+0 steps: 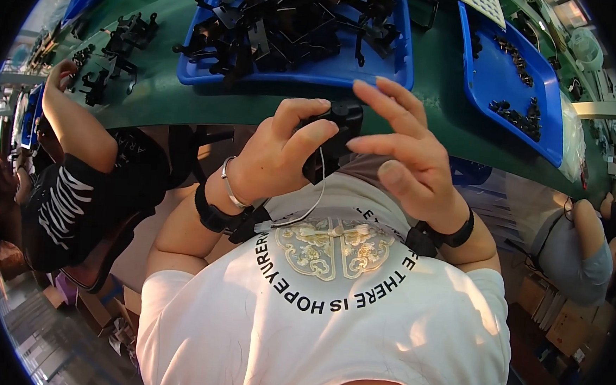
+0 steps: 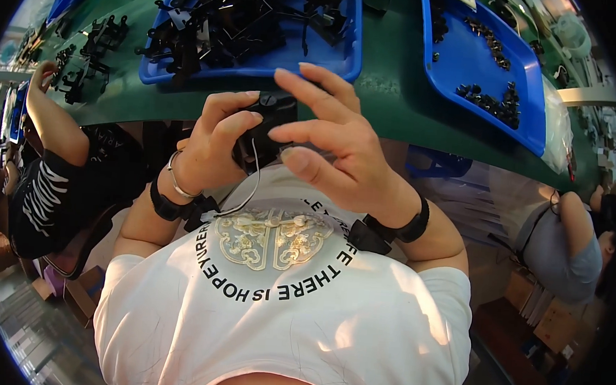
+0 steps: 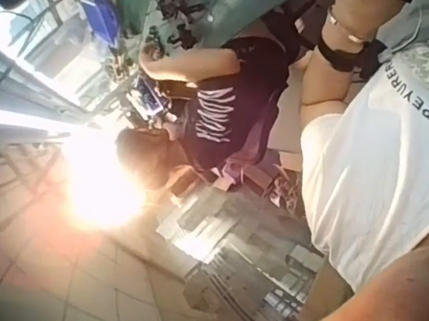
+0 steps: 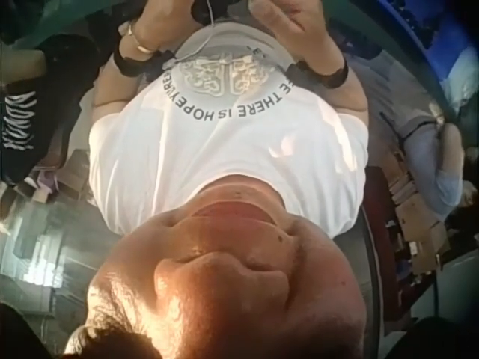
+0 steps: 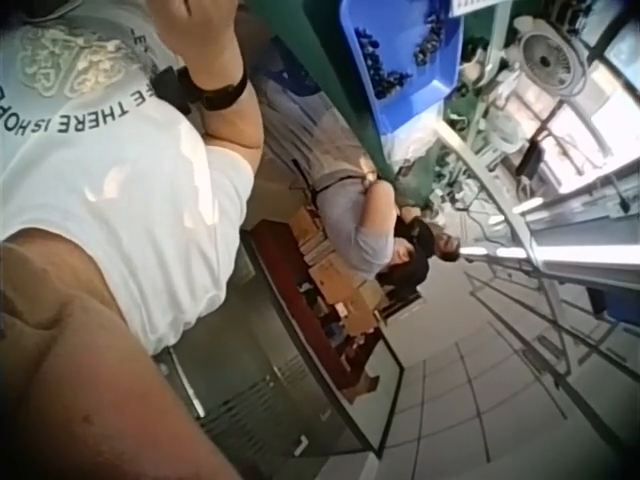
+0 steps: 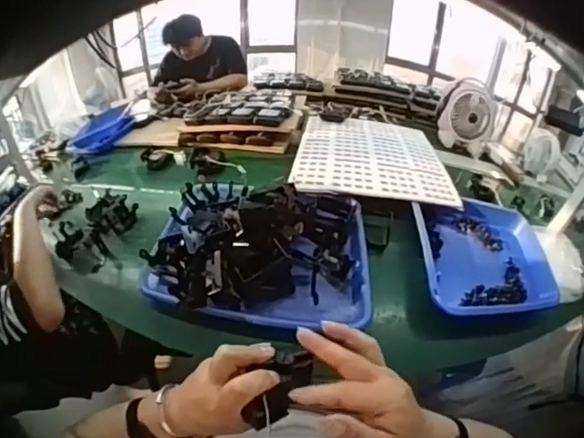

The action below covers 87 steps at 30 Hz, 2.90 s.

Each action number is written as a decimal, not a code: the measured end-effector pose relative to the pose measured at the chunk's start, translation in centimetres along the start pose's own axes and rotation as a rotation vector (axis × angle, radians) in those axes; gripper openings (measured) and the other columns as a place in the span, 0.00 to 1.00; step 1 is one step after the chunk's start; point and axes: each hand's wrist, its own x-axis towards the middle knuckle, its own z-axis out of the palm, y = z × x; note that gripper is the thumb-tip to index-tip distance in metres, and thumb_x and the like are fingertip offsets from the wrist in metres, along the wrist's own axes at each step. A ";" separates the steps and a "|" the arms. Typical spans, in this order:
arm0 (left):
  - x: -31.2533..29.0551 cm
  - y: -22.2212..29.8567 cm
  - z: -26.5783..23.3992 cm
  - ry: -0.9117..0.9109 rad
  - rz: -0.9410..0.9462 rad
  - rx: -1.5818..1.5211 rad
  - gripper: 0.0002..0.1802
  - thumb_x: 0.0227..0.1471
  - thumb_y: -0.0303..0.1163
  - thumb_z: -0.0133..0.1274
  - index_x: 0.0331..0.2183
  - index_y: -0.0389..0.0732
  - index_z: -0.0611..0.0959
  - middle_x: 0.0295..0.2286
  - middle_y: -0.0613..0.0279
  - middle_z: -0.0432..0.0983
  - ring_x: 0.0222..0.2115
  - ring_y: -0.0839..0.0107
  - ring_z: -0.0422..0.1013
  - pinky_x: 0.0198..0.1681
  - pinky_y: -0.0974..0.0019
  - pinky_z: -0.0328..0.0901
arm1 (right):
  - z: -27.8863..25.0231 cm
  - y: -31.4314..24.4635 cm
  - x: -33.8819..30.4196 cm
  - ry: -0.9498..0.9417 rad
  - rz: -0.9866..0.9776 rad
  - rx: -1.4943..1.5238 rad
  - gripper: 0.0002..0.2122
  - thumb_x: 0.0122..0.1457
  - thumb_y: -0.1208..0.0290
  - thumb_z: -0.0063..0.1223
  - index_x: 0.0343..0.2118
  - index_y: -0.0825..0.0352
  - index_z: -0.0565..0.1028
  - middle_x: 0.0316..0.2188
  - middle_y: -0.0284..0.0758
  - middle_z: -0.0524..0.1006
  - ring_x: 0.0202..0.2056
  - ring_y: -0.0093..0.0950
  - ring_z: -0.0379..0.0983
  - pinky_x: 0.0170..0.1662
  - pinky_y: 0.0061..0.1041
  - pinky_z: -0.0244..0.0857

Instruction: The person picks up a black housing and a bracket, fits the bracket onto the housing, and presses a small black component into the side by hand. They then place the assembled unit onto a tray and pick up another housing to repeat the process.

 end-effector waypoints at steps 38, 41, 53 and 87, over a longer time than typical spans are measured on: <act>0.5 -0.1 -1.2 -0.097 -0.062 -0.034 0.33 0.25 0.20 0.63 0.40 0.40 0.72 0.42 0.47 0.63 0.36 0.52 0.69 0.34 0.63 0.69 | 0.0 -0.5 0.7 -0.036 0.081 -0.226 0.26 0.61 0.52 0.37 0.49 0.74 0.68 0.56 0.45 0.61 0.61 0.41 0.47 0.60 0.36 0.40; 0.9 0.0 -1.5 -0.106 -0.087 -0.085 0.35 0.25 0.20 0.63 0.42 0.40 0.70 0.42 0.48 0.63 0.37 0.53 0.69 0.35 0.63 0.69 | -0.3 -0.3 0.5 -0.024 0.070 -0.130 0.24 0.61 0.54 0.38 0.49 0.73 0.68 0.55 0.44 0.63 0.60 0.39 0.49 0.59 0.35 0.43; 2.2 -0.8 -2.2 -0.386 -0.682 -1.321 0.43 0.31 0.22 0.66 0.50 0.40 0.63 0.47 0.58 0.61 0.48 0.67 0.63 0.48 0.66 0.63 | -0.7 1.9 0.3 -0.138 0.717 0.911 0.16 0.61 0.71 0.42 0.50 0.72 0.66 0.43 0.34 0.72 0.42 0.20 0.70 0.44 0.19 0.65; 2.8 0.2 1.6 0.342 -0.925 -0.742 0.18 0.62 0.39 0.36 0.41 0.37 0.75 0.23 0.74 0.69 0.21 0.88 0.61 0.23 0.83 0.58 | 2.2 2.0 -0.5 0.257 0.457 0.849 0.20 0.63 0.72 0.37 0.58 0.70 0.55 0.47 0.33 0.66 0.47 0.18 0.63 0.53 0.17 0.53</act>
